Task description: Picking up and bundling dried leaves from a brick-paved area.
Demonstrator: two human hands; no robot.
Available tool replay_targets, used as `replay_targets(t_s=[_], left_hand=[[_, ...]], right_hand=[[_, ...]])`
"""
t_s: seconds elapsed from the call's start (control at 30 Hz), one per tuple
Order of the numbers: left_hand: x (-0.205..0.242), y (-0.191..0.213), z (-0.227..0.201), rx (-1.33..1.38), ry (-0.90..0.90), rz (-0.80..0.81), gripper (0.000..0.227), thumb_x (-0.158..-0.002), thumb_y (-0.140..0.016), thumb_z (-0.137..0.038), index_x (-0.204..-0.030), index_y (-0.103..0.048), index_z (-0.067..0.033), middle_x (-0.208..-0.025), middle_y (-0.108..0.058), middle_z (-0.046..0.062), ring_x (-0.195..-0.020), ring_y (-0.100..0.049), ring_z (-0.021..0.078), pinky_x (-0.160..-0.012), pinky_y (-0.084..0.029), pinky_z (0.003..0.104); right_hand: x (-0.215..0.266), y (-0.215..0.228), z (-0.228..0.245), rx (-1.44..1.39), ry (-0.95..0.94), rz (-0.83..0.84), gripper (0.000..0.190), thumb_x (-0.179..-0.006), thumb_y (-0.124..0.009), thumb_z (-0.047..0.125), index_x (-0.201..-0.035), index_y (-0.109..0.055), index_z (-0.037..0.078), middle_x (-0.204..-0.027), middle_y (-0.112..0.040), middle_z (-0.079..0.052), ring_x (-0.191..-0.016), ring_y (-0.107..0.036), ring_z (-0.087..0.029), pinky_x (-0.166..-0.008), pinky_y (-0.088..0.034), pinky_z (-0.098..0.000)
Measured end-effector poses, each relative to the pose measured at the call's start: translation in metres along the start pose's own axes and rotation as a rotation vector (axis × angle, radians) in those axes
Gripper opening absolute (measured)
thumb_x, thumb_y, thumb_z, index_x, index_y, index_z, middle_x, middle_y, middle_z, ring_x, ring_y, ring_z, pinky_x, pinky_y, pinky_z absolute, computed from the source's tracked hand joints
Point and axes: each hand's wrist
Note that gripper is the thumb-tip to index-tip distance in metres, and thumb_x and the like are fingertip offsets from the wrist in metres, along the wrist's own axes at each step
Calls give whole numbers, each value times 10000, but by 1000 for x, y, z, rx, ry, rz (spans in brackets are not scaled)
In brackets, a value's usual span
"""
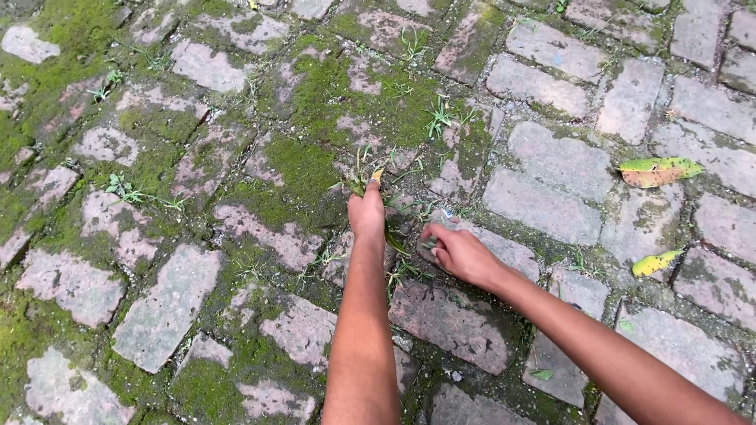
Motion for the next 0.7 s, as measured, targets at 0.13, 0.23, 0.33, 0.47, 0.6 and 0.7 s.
replay_targets(t_s=[0.13, 0.23, 0.33, 0.47, 0.6, 0.7], left_hand=[[-21, -13, 16, -23, -78, -48, 554, -881, -643, -431, -1233, -668, -4, -1195, -711, 185, -1119, -671, 322, -1015, -460, 417], [-17, -17, 14, -122, -104, -93, 598, -882, -682, -457, -1258, -632, 5, -1229, -673, 216, -1157, -627, 355, -1036, -437, 422], [-11, -15, 9, -45, -106, -55, 571, -858, -665, -437, -1214, -655, 9, -1160, -735, 212, -1097, -689, 352, -1006, -473, 422], [-14, -10, 9, -58, -118, -69, 568, -855, -682, -440, -1199, -658, 12, -1149, -716, 202, -1099, -676, 347, -1005, -466, 420], [-13, -4, 6, -61, -78, -70, 578, -854, -683, -450, -1194, -656, 18, -1113, -734, 202, -1069, -700, 341, -995, -481, 420], [-17, -6, 11, -97, -61, -61, 579, -870, -668, -466, -1192, -649, 15, -1083, -749, 208, -1048, -711, 335, -988, -485, 417]], right_hand=[[-14, -38, -23, 25, 319, -137, 187, -871, -546, -14, -962, -707, 13, -899, -743, -171, -822, -728, -324, -779, -573, -446], [-17, -50, -3, 140, 195, -45, 150, -802, -607, 44, -855, -739, -2, -882, -737, -209, -849, -731, -340, -848, -590, -443], [-25, -58, 0, 452, 67, 137, 379, -912, -678, 353, -951, -710, -23, -986, -693, -252, -951, -689, -402, -889, -559, -470], [-47, -71, -29, 253, -16, 7, 285, -967, -494, 222, -1106, -672, 46, -989, -715, -247, -991, -688, -415, -885, -541, -502], [-52, -67, -24, 473, 205, 3, 288, -1016, -456, 219, -1103, -673, 50, -1012, -715, -230, -1000, -688, -407, -886, -554, -484], [-48, -64, -17, 510, 168, 3, 291, -1046, -422, 188, -1149, -657, 52, -1028, -711, -213, -975, -701, -391, -878, -556, -487]])
Point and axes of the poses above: each hand's wrist, its own x-axis away from the middle knuckle, its own y-axis out of the back of the hand, z = x × y
